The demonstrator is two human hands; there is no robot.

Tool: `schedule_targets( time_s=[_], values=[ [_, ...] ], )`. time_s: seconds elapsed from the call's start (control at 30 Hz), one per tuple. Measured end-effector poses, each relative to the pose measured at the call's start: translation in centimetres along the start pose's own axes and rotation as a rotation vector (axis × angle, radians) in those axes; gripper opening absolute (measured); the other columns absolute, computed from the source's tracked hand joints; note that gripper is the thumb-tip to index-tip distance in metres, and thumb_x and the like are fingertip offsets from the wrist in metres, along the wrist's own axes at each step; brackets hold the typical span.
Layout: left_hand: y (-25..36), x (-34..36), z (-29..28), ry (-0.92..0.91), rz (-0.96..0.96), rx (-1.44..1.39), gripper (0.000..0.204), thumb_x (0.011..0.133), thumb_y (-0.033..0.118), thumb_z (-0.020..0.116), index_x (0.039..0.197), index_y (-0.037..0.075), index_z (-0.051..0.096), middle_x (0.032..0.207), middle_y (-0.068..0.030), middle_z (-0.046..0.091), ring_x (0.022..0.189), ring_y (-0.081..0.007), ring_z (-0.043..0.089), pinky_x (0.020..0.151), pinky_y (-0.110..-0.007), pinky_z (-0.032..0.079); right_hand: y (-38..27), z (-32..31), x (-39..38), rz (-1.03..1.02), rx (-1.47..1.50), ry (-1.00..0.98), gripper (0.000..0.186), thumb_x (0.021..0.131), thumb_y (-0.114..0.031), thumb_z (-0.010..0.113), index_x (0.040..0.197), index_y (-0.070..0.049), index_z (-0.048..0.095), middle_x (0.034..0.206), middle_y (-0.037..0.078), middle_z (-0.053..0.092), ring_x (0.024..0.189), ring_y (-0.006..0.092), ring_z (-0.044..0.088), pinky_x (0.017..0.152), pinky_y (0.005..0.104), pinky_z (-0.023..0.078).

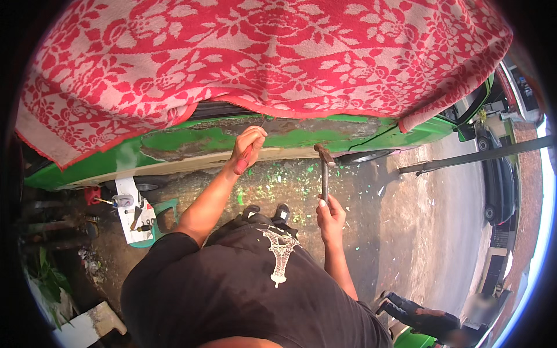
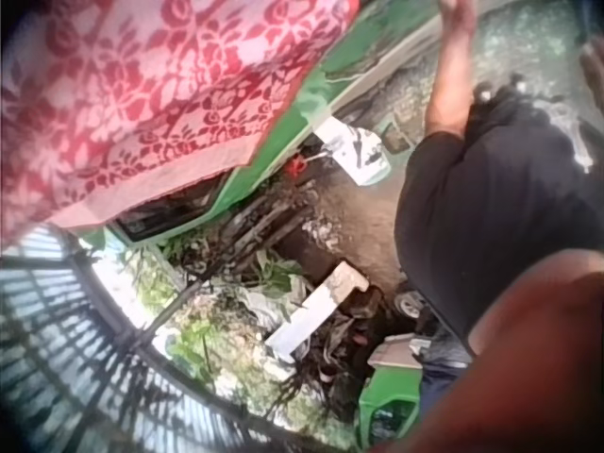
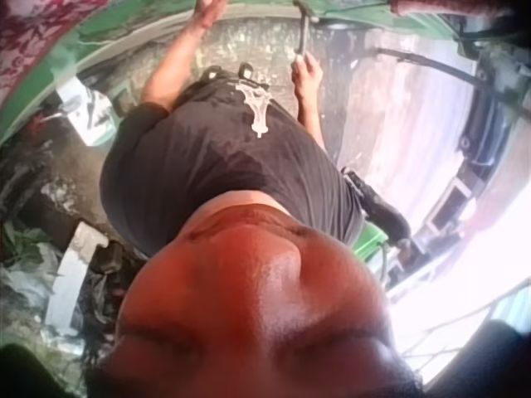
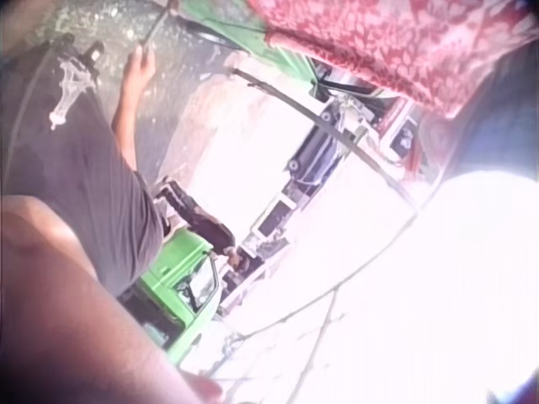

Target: The person repeatedly hammers a chisel against the side panel of a green car to remove paint or rust. The person uses a hammer in the right hand and a chisel in the left hand, striking the chisel against the car's surface throughout the clip.

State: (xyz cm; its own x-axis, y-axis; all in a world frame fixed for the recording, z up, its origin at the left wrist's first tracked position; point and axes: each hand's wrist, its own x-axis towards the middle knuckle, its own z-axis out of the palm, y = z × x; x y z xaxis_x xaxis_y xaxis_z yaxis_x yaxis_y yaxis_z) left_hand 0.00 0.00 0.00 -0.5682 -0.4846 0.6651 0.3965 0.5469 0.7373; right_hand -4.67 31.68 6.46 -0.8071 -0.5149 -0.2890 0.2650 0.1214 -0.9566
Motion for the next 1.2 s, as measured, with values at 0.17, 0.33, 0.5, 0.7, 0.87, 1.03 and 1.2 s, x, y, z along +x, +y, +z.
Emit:
schedule_targets(
  time_s=[0.17,0.33,0.5,0.7,0.87,1.03,1.2],
  values=[
    [1.5,1.6,0.2,-0.130,0.136,0.363,0.028,0.090,0.017,0.064,0.068,0.005,0.051,0.067,-0.0072,0.056,0.070,-0.0267,0.057,0.074,-0.039,0.042,-0.3,0.4,-1.6,-0.062,-0.006,-0.003,0.028,0.097,-0.019,0.062,0.118,-0.001,0.061,0.067,-0.007,0.047,0.051,0.0007,0.036,0.044,0.0187,0.025],
    [2.7,3.3,2.4,-0.161,0.069,0.552,0.031,0.092,0.022,0.062,0.066,0.008,0.053,0.065,-0.0064,0.058,0.069,-0.0266,0.058,0.069,-0.040,0.041,-0.1,1.7,-2.6,-0.192,-0.107,0.036,0.030,0.098,-0.022,0.061,0.117,0.001,0.061,0.067,-0.006,0.049,0.052,0.0006,0.037,0.045,0.0195,0.028],
    [2.5,3.8,4.3,-0.080,0.012,0.488,0.030,0.093,0.022,0.060,0.067,0.008,0.055,0.068,-0.0074,0.062,0.071,-0.0282,0.060,0.068,-0.043,0.044,-2.9,2.9,-4.4,-0.446,-0.116,0.033,0.031,0.101,-0.029,0.055,0.110,0.001,0.057,0.063,-0.003,0.046,0.050,0.0026,0.035,0.043,0.0197,0.026],
    [3.7,4.4,4.6,-0.010,0.018,0.397,0.027,0.092,0.020,0.059,0.070,0.005,0.054,0.071,-0.0118,0.062,0.071,-0.0334,0.061,0.065,-0.046,0.045,1.1,3.1,-2.6,-0.665,-0.361,0.086,0.033,0.104,-0.035,0.048,0.095,-0.004,0.053,0.063,-0.003,0.044,0.051,0.0050,0.037,0.044,0.0218,0.028],
    [3.6,5.2,4.7,-0.025,-0.064,0.386,0.028,0.094,0.022,0.057,0.072,0.004,0.054,0.070,-0.0130,0.060,0.071,-0.0345,0.060,0.064,-0.046,0.045,1.5,3.2,-3.7,-0.402,-0.141,0.081,0.032,0.104,-0.033,0.048,0.092,-0.004,0.054,0.063,-0.004,0.042,0.049,0.0039,0.036,0.043,0.0207,0.026],
    [3.5,4.6,5.3,-0.044,-0.085,0.416,0.030,0.095,0.024,0.056,0.071,0.005,0.055,0.069,-0.0128,0.059,0.070,-0.0339,0.060,0.063,-0.046,0.046,-0.1,4.1,-3.4,-0.695,-0.218,0.091,0.036,0.104,-0.035,0.047,0.084,-0.006,0.051,0.060,-0.003,0.042,0.049,0.0053,0.037,0.043,0.0223,0.027],
    [3.7,5.0,5.9,-0.049,-0.086,0.396,0.030,0.093,0.024,0.061,0.070,0.006,0.054,0.069,-0.0119,0.059,0.071,-0.0331,0.060,0.063,-0.046,0.045,0.3,1.8,-2.6,-0.386,-0.259,0.089,0.034,0.103,-0.029,0.051,0.078,-0.006,0.049,0.060,-0.004,0.043,0.051,0.0063,0.038,0.047,0.0256,0.031]
  ],
)
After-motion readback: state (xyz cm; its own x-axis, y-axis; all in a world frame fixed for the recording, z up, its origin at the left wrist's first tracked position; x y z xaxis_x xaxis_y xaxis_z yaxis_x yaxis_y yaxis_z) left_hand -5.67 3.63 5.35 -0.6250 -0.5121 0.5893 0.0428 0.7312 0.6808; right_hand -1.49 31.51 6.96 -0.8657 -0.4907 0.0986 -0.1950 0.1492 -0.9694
